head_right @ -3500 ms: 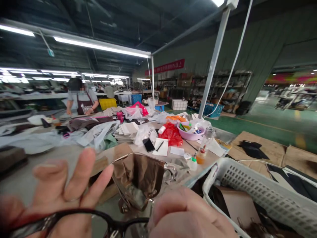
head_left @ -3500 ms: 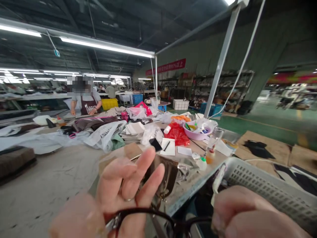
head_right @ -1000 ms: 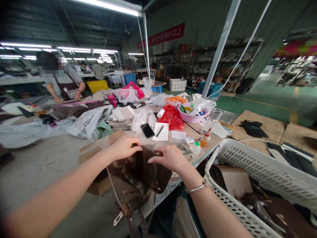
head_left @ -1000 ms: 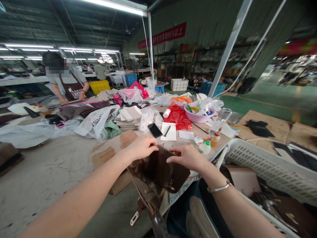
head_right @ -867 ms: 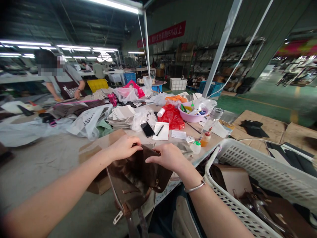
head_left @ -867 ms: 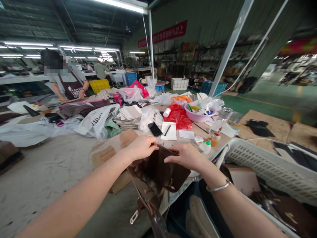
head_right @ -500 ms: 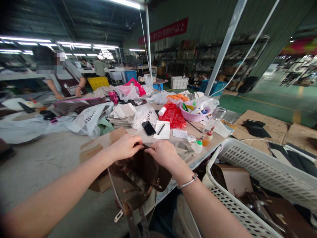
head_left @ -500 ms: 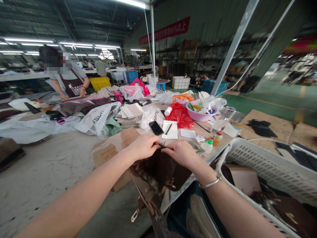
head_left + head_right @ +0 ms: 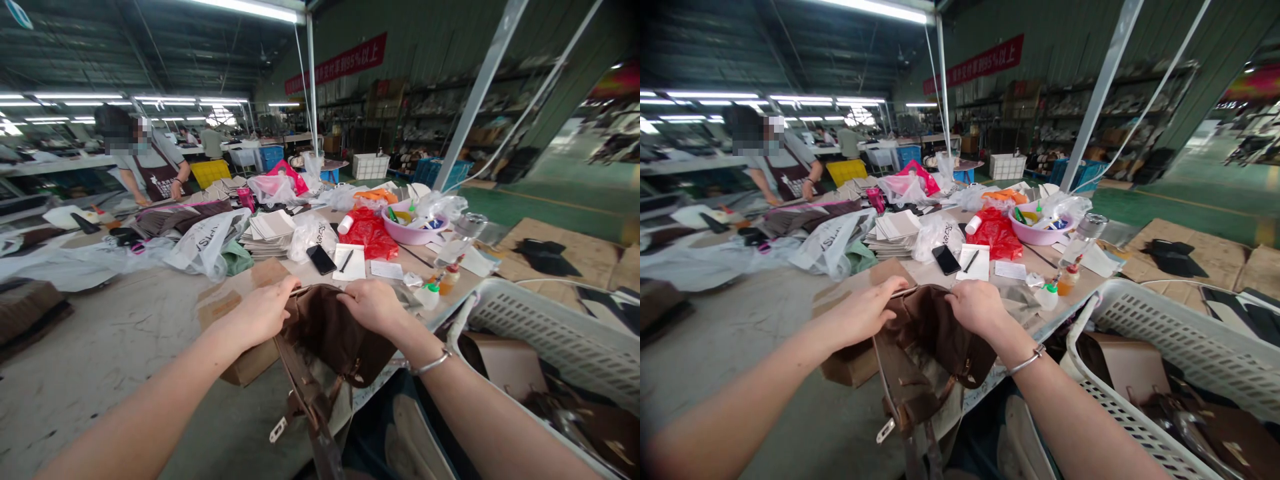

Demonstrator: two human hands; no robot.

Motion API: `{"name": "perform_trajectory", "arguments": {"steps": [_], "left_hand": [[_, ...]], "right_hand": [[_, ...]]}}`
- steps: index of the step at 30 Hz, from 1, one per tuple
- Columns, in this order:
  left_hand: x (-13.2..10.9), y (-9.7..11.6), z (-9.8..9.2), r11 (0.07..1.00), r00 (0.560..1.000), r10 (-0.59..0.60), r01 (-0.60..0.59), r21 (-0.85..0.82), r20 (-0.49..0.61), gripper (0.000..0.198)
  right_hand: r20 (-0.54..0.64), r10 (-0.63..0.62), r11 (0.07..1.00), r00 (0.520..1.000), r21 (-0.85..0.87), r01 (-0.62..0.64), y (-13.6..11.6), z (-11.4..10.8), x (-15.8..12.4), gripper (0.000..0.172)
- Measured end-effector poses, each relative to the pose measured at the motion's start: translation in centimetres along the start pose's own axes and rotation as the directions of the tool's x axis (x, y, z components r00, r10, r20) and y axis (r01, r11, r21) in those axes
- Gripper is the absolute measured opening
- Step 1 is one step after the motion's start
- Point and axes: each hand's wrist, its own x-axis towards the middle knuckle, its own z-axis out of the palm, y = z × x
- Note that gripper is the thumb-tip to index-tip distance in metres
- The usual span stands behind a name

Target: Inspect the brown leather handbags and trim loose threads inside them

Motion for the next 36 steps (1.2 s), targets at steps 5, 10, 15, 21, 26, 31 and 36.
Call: {"name": "perform_trajectory", "arguments": {"steps": [5, 10, 15, 21, 26, 31, 36], "left_hand": [[1.8, -2.3, -1.3, 0.997, 0.997, 0.076, -0.076, -0.002, -0.021, 0.043], [2.5, -0.1, -1.7, 0.975, 0.973, 0.221, -0.222, 0.001, -0.066, 0.038], [3.1, 1.7, 0.1, 0.973, 0.959, 0.229, -0.227, 0.033, -0.165, 0.016], [3.9, 1.0, 1.4, 0.984, 0.963, 0.178, -0.172, 0.046, -0.204, 0.015], [3.9, 0.7, 1.7, 0.981, 0.949, 0.195, -0.190, 0.046, -0.246, 0.014], [4.0, 0.8, 1.7, 0.980, 0.950, 0.197, -0.191, 0.049, -0.244, 0.014], [4.2, 1.0, 1.9, 0.979, 0.941, 0.205, -0.198, 0.054, -0.269, 0.015]], "right_hand": [[-0.007, -0.099, 0.995, 0.995, -0.026, 0.098, 0.5, -0.3, -1.1, 0.035], [-0.062, -0.080, 0.997, 0.995, -0.013, 0.079, 1.1, 0.1, -1.8, 0.038], [-0.104, -0.091, 0.996, 0.990, 0.003, 0.091, 1.2, 0.5, -1.8, 0.037], [-0.108, -0.105, 0.990, 0.989, 0.079, 0.114, 1.8, 0.7, -1.9, 0.040], [-0.107, -0.082, 0.964, 0.991, 0.243, 0.106, 3.1, 0.7, -1.7, 0.043], [-0.022, -0.137, 0.948, 0.990, 0.286, 0.137, 3.4, -0.1, -1.0, 0.054], [-0.028, -0.206, 0.940, 0.978, 0.271, 0.206, 2.0, -0.7, 0.0, 0.043]]}}
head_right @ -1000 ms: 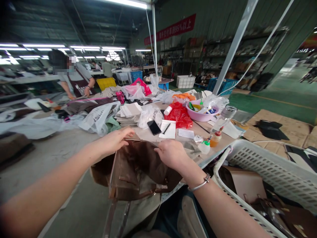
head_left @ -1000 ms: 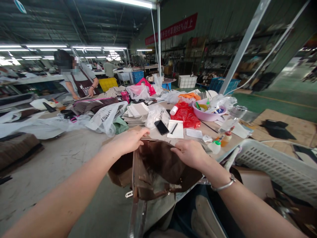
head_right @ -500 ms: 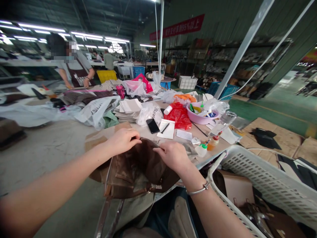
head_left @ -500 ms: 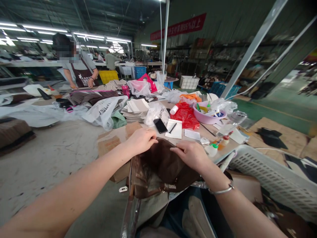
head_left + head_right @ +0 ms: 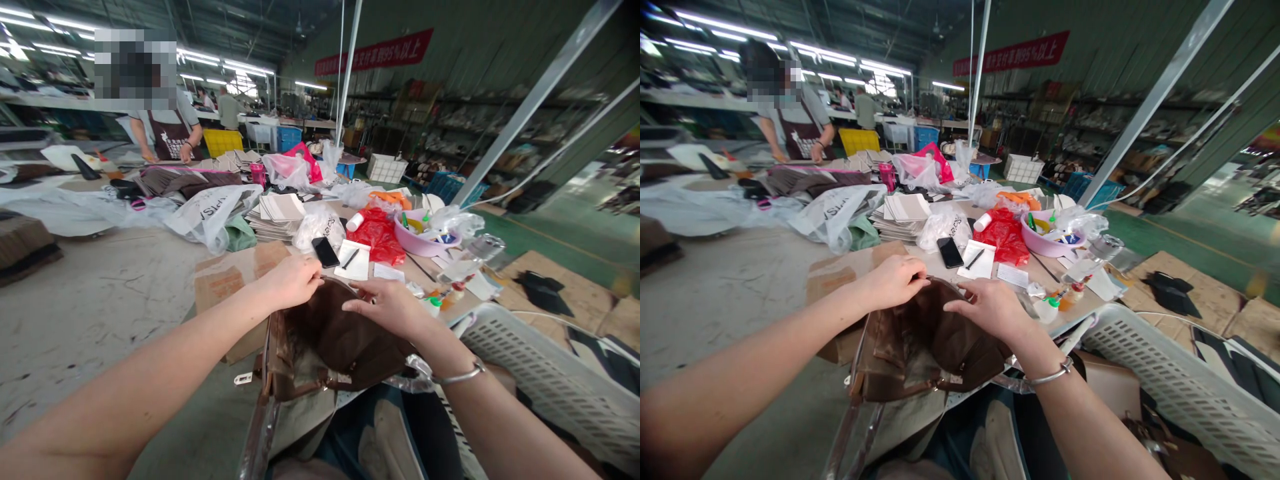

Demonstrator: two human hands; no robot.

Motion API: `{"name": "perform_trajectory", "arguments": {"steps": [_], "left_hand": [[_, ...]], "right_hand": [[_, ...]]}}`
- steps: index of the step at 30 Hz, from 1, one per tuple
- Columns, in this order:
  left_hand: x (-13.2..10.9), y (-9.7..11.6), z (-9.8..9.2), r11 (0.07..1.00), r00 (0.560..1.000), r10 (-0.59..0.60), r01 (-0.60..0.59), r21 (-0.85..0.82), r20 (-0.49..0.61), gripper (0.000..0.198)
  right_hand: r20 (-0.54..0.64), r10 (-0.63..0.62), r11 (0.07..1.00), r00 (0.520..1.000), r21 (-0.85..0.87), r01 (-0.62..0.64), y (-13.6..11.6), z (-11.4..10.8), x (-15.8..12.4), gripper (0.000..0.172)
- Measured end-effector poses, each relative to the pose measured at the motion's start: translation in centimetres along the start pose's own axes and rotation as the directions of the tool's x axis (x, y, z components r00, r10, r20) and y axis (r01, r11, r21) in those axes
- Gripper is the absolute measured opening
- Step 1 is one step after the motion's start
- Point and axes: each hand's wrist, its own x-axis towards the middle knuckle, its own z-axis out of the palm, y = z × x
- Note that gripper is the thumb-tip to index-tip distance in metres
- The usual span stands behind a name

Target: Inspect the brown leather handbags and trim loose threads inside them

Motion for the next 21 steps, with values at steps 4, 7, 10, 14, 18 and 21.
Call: {"name": "perform_trajectory", "arguments": {"steps": [4, 7, 10, 14, 18, 21], "left_hand": [[-0.1, 0.1, 0.0, 1.000, 1.000, 0.005, -0.005, 0.010, -0.013, 0.015], [-0.1, 0.1, -0.1, 1.000, 1.000, 0.004, -0.004, 0.013, -0.017, 0.014], [-0.1, 0.2, -0.1, 1.000, 1.000, 0.005, -0.005, 0.008, -0.025, 0.012], [0.0, 0.2, 0.1, 1.000, 1.000, 0.005, -0.005, 0.006, -0.027, 0.011], [0.1, 0.2, 0.3, 1.000, 0.999, 0.010, -0.010, 0.002, -0.035, 0.011], [0.0, 0.0, 0.6, 1.000, 0.999, 0.013, -0.013, -0.006, -0.040, 0.011]], "right_hand": [[0.031, -0.024, 0.999, 0.999, -0.040, 0.025, -0.9, 0.6, 1.1, 0.033], [0.023, -0.022, 0.997, 0.999, -0.071, 0.024, -1.0, 1.0, 1.5, 0.031], [0.006, -0.015, 0.994, 1.000, -0.104, 0.016, -0.9, 1.2, 1.7, 0.031], [0.010, 0.018, 0.983, 1.000, -0.182, -0.016, -1.2, 1.1, 2.1, 0.031], [-0.005, 0.046, 0.961, 0.999, -0.271, -0.046, -1.8, 1.0, 2.5, 0.030], [0.013, 0.053, 0.967, 0.999, -0.252, -0.048, -1.5, 0.9, 2.5, 0.034]]}}
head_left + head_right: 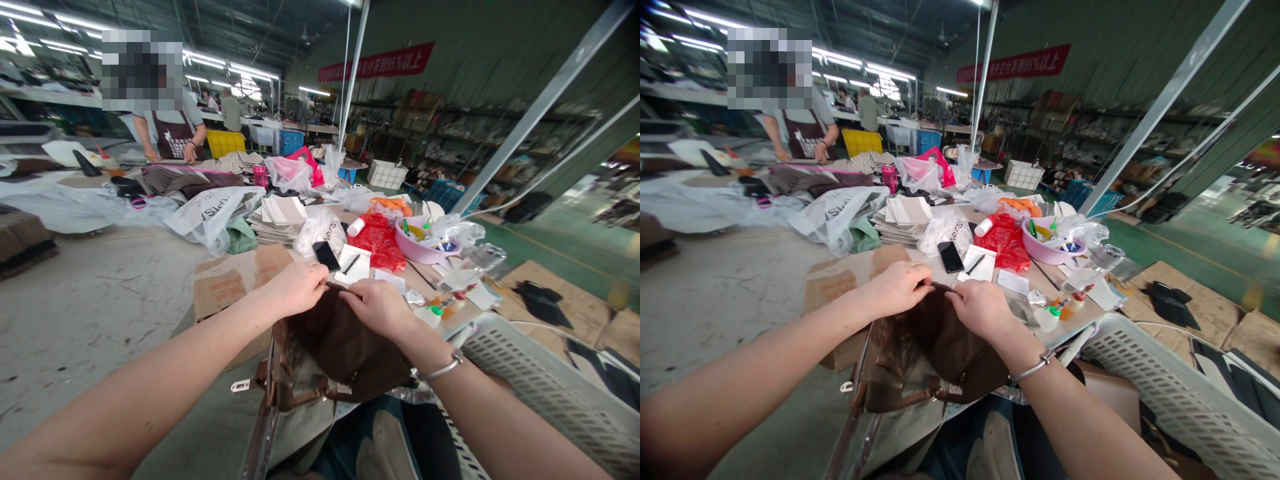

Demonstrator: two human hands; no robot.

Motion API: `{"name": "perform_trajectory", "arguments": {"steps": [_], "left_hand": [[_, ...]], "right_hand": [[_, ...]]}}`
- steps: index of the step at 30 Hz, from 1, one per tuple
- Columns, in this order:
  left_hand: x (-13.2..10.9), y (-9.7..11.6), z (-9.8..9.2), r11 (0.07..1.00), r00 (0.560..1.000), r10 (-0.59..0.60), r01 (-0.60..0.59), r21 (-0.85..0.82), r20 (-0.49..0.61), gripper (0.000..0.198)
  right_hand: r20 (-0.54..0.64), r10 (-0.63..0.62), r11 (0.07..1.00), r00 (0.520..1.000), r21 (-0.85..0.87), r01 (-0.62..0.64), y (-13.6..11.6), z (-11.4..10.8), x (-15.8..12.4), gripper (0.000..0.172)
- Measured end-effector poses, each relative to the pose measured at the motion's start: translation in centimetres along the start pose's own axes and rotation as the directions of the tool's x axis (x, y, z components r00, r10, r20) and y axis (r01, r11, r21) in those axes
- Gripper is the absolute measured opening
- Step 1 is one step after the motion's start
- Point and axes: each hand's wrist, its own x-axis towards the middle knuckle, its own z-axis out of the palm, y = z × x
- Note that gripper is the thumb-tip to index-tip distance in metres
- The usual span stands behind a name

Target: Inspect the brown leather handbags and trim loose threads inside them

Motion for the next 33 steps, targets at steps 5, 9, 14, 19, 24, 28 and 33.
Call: {"name": "perform_trajectory", "arguments": {"steps": [5, 9, 14, 19, 24, 28, 33], "left_hand": [[-0.1, -0.3, 0.2, 1.000, 1.000, 0.002, -0.002, -0.016, 0.008, 0.014], [-0.3, 0.0, -0.1, 0.987, 0.998, -0.064, 0.066, -0.149, 0.021, 0.014], [-1.6, -0.2, -1.6, 0.984, 0.987, -0.133, 0.142, -0.105, 0.090, 0.091], [-3.0, -2.4, -2.7, 0.973, 0.909, -0.230, 0.217, 0.076, 0.349, 0.079], [-2.7, -3.1, -3.2, 0.994, 0.917, -0.098, 0.105, 0.003, 0.387, 0.065], [-1.8, -1.4, -2.8, 0.998, 0.986, -0.048, 0.053, -0.027, 0.161, 0.044], [-1.2, 0.3, -1.9, 1.000, 1.000, 0.012, -0.013, 0.028, 0.026, 0.017]], "right_hand": [[0.139, -0.087, 0.957, 0.987, 0.286, 0.044, 1.2, -0.1, 0.1, 0.055], [0.074, -0.141, 0.939, 0.987, 0.325, 0.110, 0.9, -0.1, 0.9, 0.044], [0.015, -0.105, 0.987, 0.994, 0.127, 0.103, 0.4, 0.1, 1.6, 0.028], [0.038, -0.114, 0.991, 0.993, 0.078, 0.111, 0.8, -0.3, 1.3, 0.028], [0.065, -0.077, 0.993, 0.995, 0.095, 0.071, 0.7, -0.1, 0.7, 0.028], [0.021, -0.004, 0.996, 1.000, 0.084, 0.002, 0.3, 0.3, 0.0, 0.028], [-0.005, 0.065, 0.995, 0.998, 0.074, -0.064, 0.0, 0.6, -0.5, 0.032]]}}
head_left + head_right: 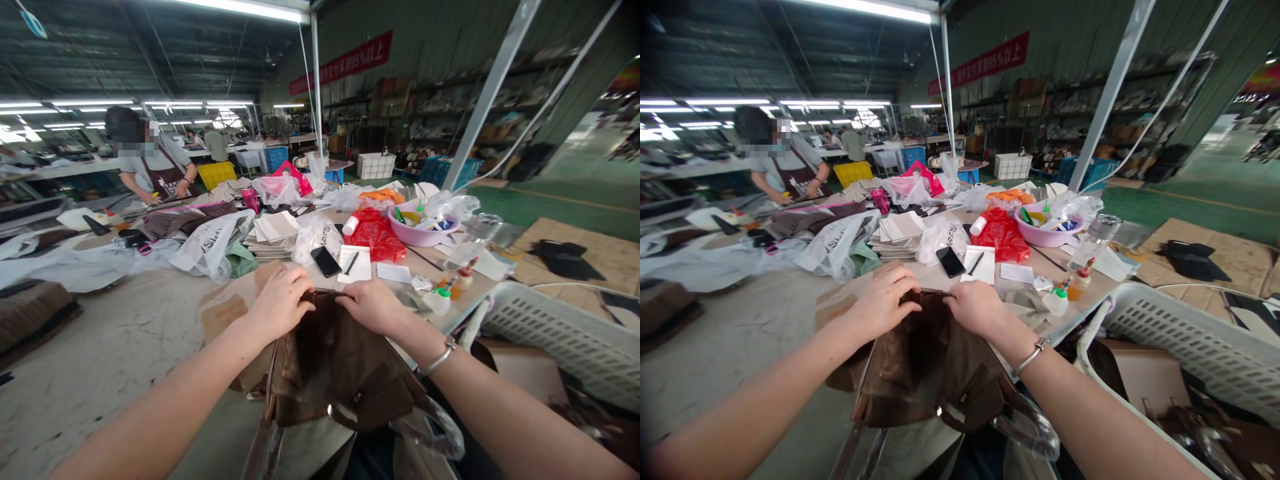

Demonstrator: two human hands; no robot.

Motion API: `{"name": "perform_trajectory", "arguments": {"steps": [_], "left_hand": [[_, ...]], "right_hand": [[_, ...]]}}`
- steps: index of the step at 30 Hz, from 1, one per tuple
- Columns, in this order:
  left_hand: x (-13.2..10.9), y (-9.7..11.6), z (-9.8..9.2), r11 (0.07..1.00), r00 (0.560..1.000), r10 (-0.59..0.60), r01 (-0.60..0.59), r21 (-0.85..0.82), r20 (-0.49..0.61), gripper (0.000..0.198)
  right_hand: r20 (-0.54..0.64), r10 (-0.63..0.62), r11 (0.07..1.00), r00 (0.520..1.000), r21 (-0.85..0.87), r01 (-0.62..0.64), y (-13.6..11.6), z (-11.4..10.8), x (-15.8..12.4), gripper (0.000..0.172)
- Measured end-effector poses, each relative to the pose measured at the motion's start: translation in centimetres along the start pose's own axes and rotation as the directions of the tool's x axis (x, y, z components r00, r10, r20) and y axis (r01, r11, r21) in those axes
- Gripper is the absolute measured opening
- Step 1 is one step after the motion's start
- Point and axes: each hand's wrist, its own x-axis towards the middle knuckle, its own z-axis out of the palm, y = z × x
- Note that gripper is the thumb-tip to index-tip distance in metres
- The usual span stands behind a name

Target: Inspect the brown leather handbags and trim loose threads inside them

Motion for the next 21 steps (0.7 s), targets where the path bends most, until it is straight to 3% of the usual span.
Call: {"name": "perform_trajectory", "arguments": {"steps": [7, 15, 18, 21], "left_hand": [[0.1, -0.1, 0.7, 0.998, 0.999, 0.032, -0.030, 0.050, -0.037, 0.010], [0.2, -1.6, 0.8, 0.965, 0.999, 0.048, -0.040, -0.259, 0.022, 0.011], [0.2, -1.6, 0.6, 0.955, 0.997, 0.078, -0.068, -0.290, 0.022, 0.014], [0.2, -1.6, 0.6, 0.956, 0.995, 0.100, -0.096, -0.276, 0.003, 0.016]], "right_hand": [[-0.018, -0.001, 1.000, 1.000, -0.022, 0.001, -0.6, 0.5, -0.1, 0.030], [-0.041, -0.120, 0.988, 0.992, 0.095, 0.123, -0.1, -0.1, -0.4, 0.031], [-0.050, -0.163, 0.976, 0.985, 0.138, 0.168, 0.1, 0.1, -0.1, 0.046], [-0.053, -0.198, 0.969, 0.979, 0.138, 0.204, 0.0, 0.3, 0.4, 0.040]]}}
